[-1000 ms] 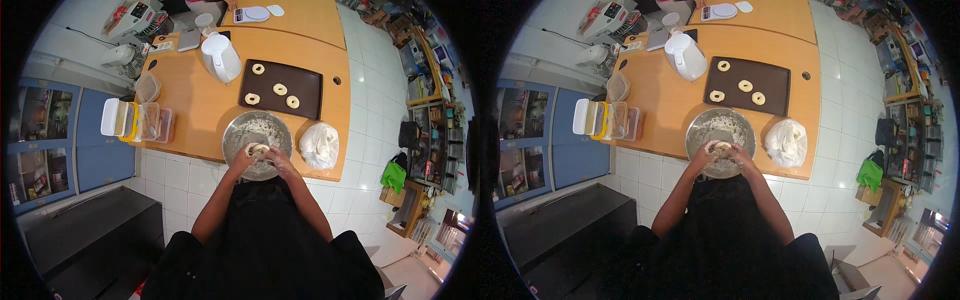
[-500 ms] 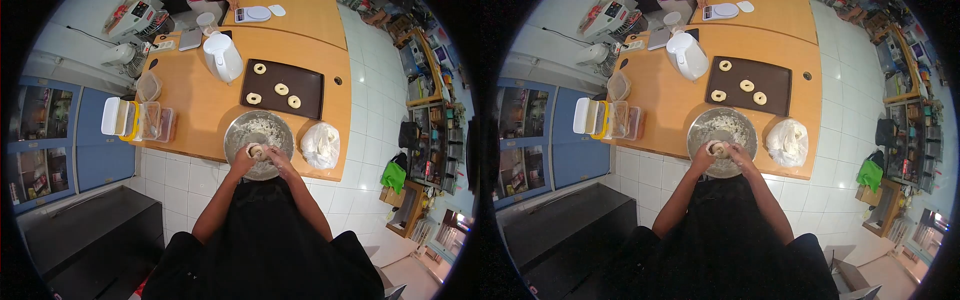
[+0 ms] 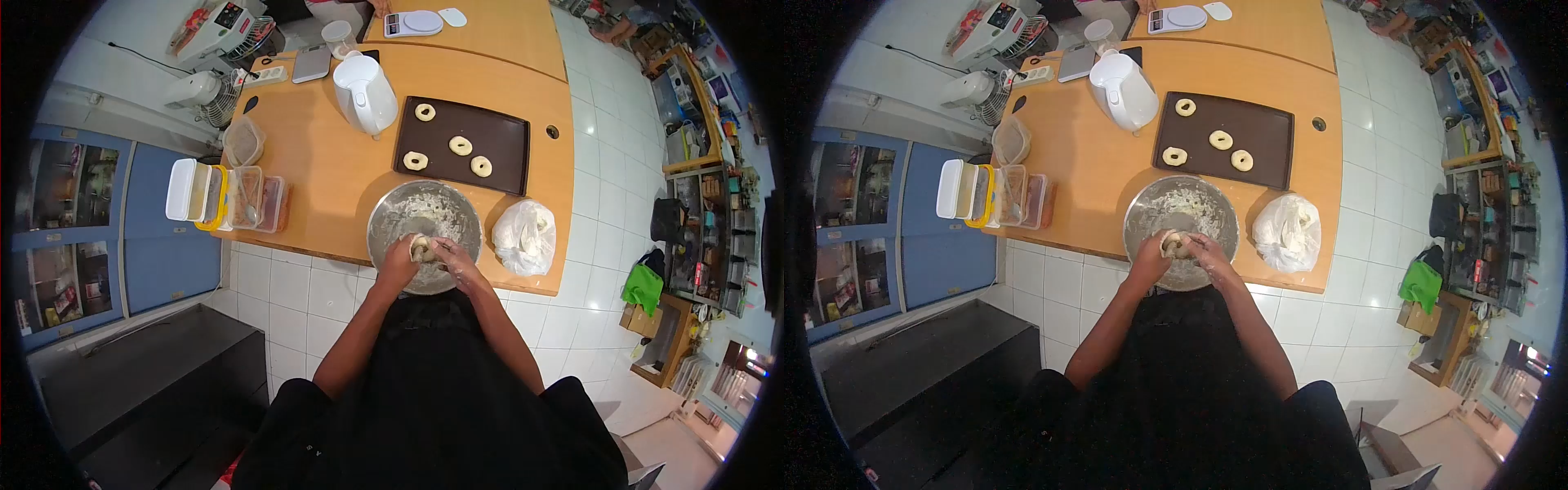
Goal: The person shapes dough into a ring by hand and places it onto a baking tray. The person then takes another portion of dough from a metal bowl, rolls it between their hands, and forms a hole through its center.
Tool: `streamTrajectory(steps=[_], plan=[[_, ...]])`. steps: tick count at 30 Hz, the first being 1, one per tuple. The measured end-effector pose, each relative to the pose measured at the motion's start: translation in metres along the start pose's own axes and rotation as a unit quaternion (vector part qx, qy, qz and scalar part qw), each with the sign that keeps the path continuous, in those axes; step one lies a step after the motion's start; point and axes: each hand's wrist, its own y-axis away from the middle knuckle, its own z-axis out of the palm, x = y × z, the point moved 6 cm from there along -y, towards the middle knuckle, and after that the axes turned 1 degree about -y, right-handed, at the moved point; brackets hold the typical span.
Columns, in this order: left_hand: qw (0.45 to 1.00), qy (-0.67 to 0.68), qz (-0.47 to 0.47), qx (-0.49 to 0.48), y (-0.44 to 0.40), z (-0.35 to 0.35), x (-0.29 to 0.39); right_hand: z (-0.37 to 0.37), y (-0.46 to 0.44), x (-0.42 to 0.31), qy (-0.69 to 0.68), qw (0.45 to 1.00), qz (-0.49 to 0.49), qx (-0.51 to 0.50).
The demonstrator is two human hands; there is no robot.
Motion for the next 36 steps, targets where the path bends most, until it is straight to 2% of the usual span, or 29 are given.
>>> streamTrajectory(steps=[3,7,10,13,16,22,25,28,36], plan=[[1.000,0.004,0.023,0.005,0.003,-0.002,0.005,0.001,0.001,0.001,0.053,0.998,0.031,-0.003],[0.998,0.065,0.017,0.000,0.001,-0.005,0.006,-0.001,-0.002,0.009,-0.017,0.999,0.027,-0.009],[0.989,0.150,0.016,-0.004,-0.003,0.014,-0.027,0.001,-0.005,0.012,-0.055,0.998,0.015,-0.025],[0.954,0.277,-0.098,-0.055,0.002,0.023,-0.045,0.004,-0.001,0.007,-0.046,0.999,0.028,-0.005],[0.957,0.268,-0.106,-0.023,0.004,0.021,-0.044,0.005,0.005,0.000,0.012,1.000,0.016,0.001],[0.997,0.070,0.016,-0.019,0.004,0.004,0.002,0.002,-0.002,0.003,0.097,0.994,-0.056,0.001],[0.993,0.111,0.027,0.026,0.005,0.001,0.009,0.003,-0.001,0.000,0.066,0.995,-0.077,-0.007],[0.994,0.101,-0.031,0.036,0.008,0.004,0.000,0.003,0.001,-0.001,0.050,0.996,-0.074,-0.005],[0.993,0.115,-0.025,-0.018,0.008,0.002,0.002,-0.002,0.001,-0.001,0.059,0.996,-0.065,0.023]])
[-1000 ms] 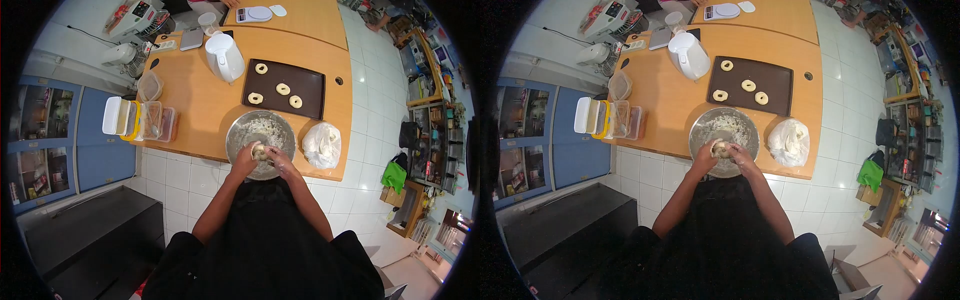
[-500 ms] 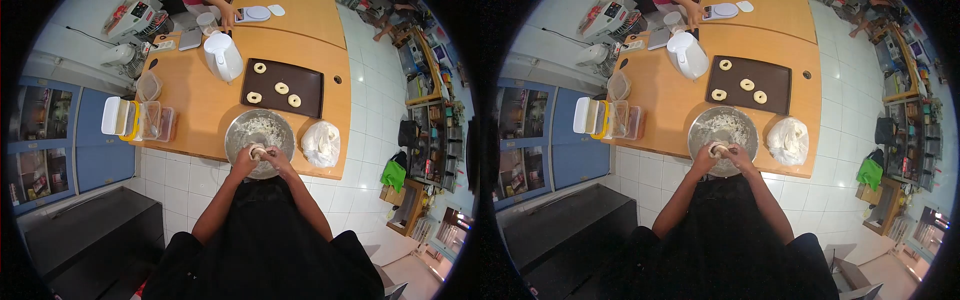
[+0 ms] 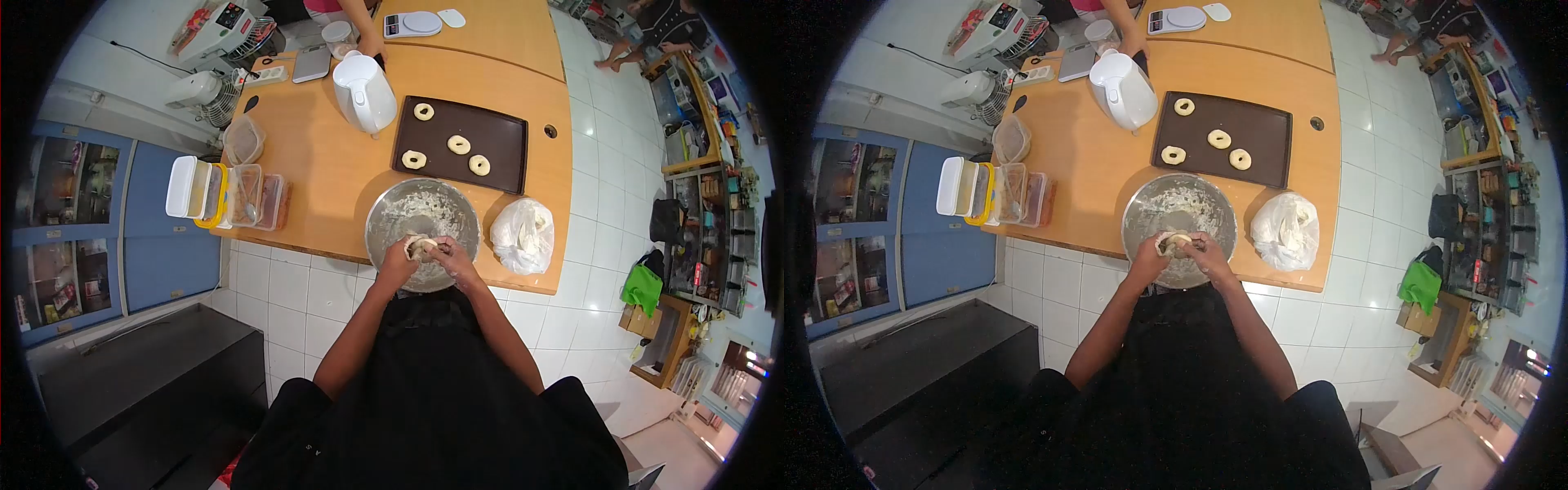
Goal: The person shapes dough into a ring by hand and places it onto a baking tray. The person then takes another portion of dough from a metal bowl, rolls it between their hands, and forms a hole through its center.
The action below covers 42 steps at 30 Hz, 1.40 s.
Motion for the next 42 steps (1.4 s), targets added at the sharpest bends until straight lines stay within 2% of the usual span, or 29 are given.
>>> streamTrajectory(steps=[4,7,10,13,16,19,22,28,31,37,42], plan=[[0.999,0.024,0.023,0.001,-0.007,0.006,-0.018,0.001,0.000,-0.004,0.017,1.000,-0.018,-0.009],[0.999,0.032,-0.009,0.009,-0.007,0.009,-0.041,0.000,-0.002,0.000,0.019,1.000,-0.019,-0.014],[0.995,0.064,-0.078,0.013,-0.008,0.016,-0.066,0.002,-0.002,0.001,0.054,0.998,-0.035,-0.023],[0.990,0.034,-0.120,0.061,-0.007,0.018,-0.074,-0.003,-0.002,0.004,0.080,0.995,-0.042,-0.031],[0.992,0.016,-0.084,0.089,-0.001,0.014,-0.045,-0.005,-0.007,0.011,0.069,0.997,-0.043,-0.021],[0.995,-0.077,0.007,0.062,-0.002,0.010,-0.013,-0.006,-0.008,0.012,0.085,0.995,-0.053,0.002],[0.985,-0.140,0.060,0.082,-0.001,0.011,-0.008,-0.003,-0.010,0.012,0.084,0.995,-0.057,-0.005],[0.985,-0.140,0.053,0.084,0.002,0.007,0.003,0.000,-0.007,0.003,0.112,0.990,-0.083,-0.003],[0.993,-0.113,-0.002,0.043,-0.002,0.010,-0.007,0.000,-0.006,-0.002,0.096,0.992,-0.083,0.007],[0.998,0.058,-0.025,0.012,-0.004,0.012,-0.031,-0.007,-0.010,0.007,0.045,0.996,-0.073,0.018],[0.996,-0.008,-0.035,0.082,-0.005,0.009,-0.036,-0.004,-0.008,0.001,0.094,0.992,-0.085,0.015]])
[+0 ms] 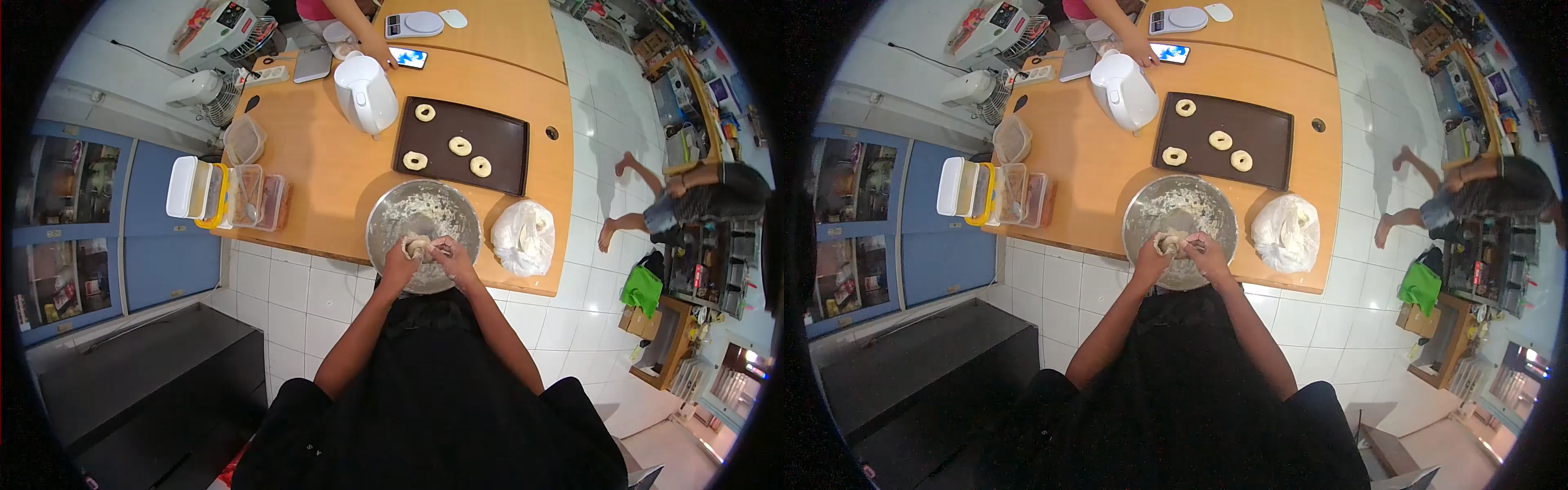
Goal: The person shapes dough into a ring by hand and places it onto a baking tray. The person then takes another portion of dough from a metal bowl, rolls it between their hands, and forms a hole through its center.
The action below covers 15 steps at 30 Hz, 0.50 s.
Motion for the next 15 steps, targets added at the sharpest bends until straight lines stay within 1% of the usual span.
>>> streamTrajectory(steps=[1,7,10,13,15], plan=[[1.000,-0.019,0.005,0.021,0.002,-0.002,0.005,0.001,0.001,-0.002,0.002,1.000,0.003,0.001],[0.992,-0.116,0.040,0.030,0.009,-0.006,0.034,0.005,0.006,-0.011,0.030,0.999,0.015,-0.005],[0.992,-0.101,0.058,0.042,0.012,-0.007,0.043,0.007,0.005,-0.008,0.031,0.999,0.010,-0.013],[0.997,-0.069,0.019,0.020,0.011,-0.006,0.042,0.007,0.004,-0.004,0.009,1.000,0.010,-0.009],[0.996,-0.080,0.035,0.026,0.012,-0.007,0.048,0.007,0.005,-0.007,-0.009,1.000,-0.002,-0.004]])
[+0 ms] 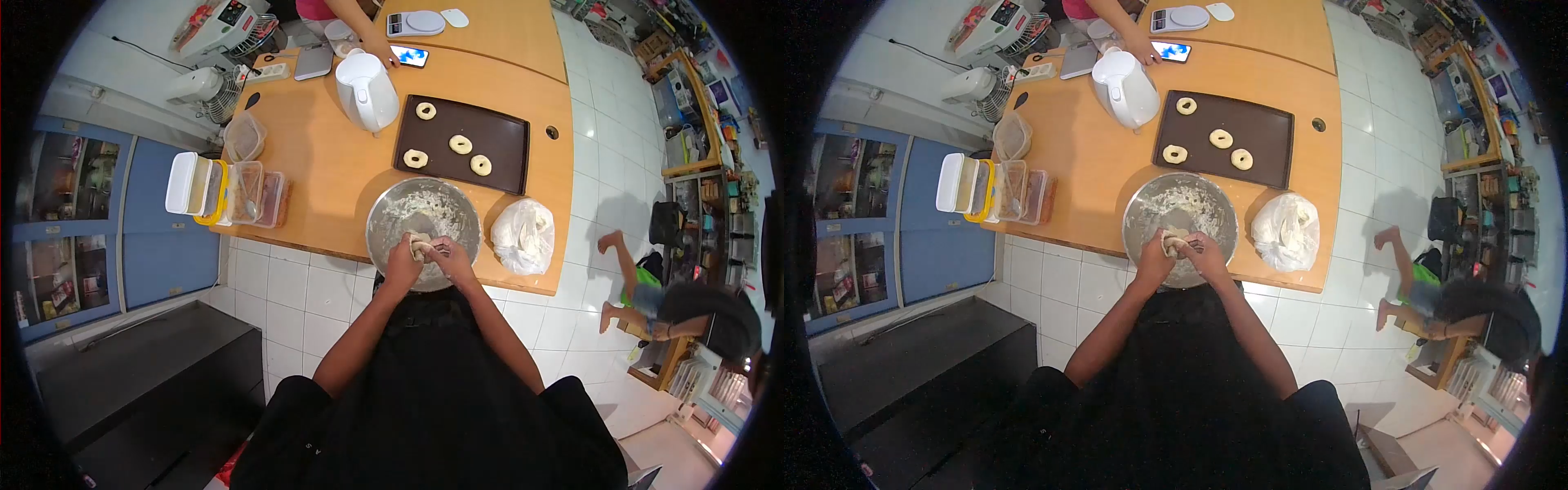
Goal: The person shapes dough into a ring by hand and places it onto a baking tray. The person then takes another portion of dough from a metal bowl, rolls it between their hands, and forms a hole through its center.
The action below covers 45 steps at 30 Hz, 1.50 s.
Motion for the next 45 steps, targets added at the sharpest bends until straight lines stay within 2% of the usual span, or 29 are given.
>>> streamTrajectory(steps=[1,4,7,10,12,15,16,19,22,25,27,28,30,34,37,40,45], plan=[[1.000,-0.005,0.008,0.003,0.000,0.000,0.002,-0.002,0.001,-0.003,0.004,1.000,0.002,0.010],[0.988,0.126,-0.065,-0.065,-0.006,0.019,-0.040,-0.008,0.001,-0.007,0.018,0.999,0.004,0.037],[0.896,0.332,-0.272,-0.114,0.005,0.022,-0.035,-0.012,-0.002,0.000,0.026,0.999,0.002,0.035],[0.943,0.261,-0.185,-0.089,0.001,0.019,-0.049,-0.007,-0.002,0.005,0.013,1.000,0.022,0.005],[0.982,0.135,-0.120,-0.053,-0.001,0.015,-0.048,-0.004,0.000,0.006,0.007,0.999,0.035,0.002],[0.999,0.022,-0.018,-0.033,0.001,0.006,-0.025,-0.001,0.001,0.002,0.074,0.997,0.032,0.002],[0.999,-0.002,0.016,-0.030,0.001,0.003,-0.014,0.000,-0.001,0.005,0.048,0.999,0.022,-0.009],[1.000,-0.008,0.002,0.014,0.000,0.000,-0.012,0.002,-0.004,0.009,-0.009,1.000,0.007,-0.024],[0.988,0.140,-0.067,-0.024,-0.004,0.015,-0.047,0.001,-0.003,0.007,-0.016,1.000,0.012,-0.013],[0.944,0.268,-0.178,-0.074,-0.001,0.024,-0.056,-0.002,-0.003,0.009,0.000,1.000,0.019,-0.015],[0.986,0.146,-0.078,-0.030,-0.003,0.008,-0.032,-0.005,-0.003,0.016,0.026,0.998,0.053,-0.021],[0.996,0.083,-0.026,-0.006,-0.003,0.000,-0.020,-0.005,-0.005,0.016,0.015,0.999,0.040,-0.008],[1.000,0.028,0.009,-0.011,-0.005,0.001,-0.015,-0.004,-0.006,0.014,-0.004,1.000,0.013,0.020],[0.996,-0.066,0.060,0.015,-0.004,-0.001,-0.005,0.002,-0.007,0.009,-0.038,0.999,0.005,-0.004],[0.999,-0.042,0.000,-0.014,-0.007,-0.002,-0.005,0.002,-0.007,0.005,0.002,1.000,0.008,-0.010],[0.995,0.077,-0.037,-0.057,-0.006,0.002,-0.014,0.000,-0.004,0.007,0.010,1.000,0.022,-0.009],[0.997,0.043,-0.026,-0.065,-0.007,0.001,-0.021,-0.003,-0.005,0.014,0.003,0.997,0.071,-0.002]])
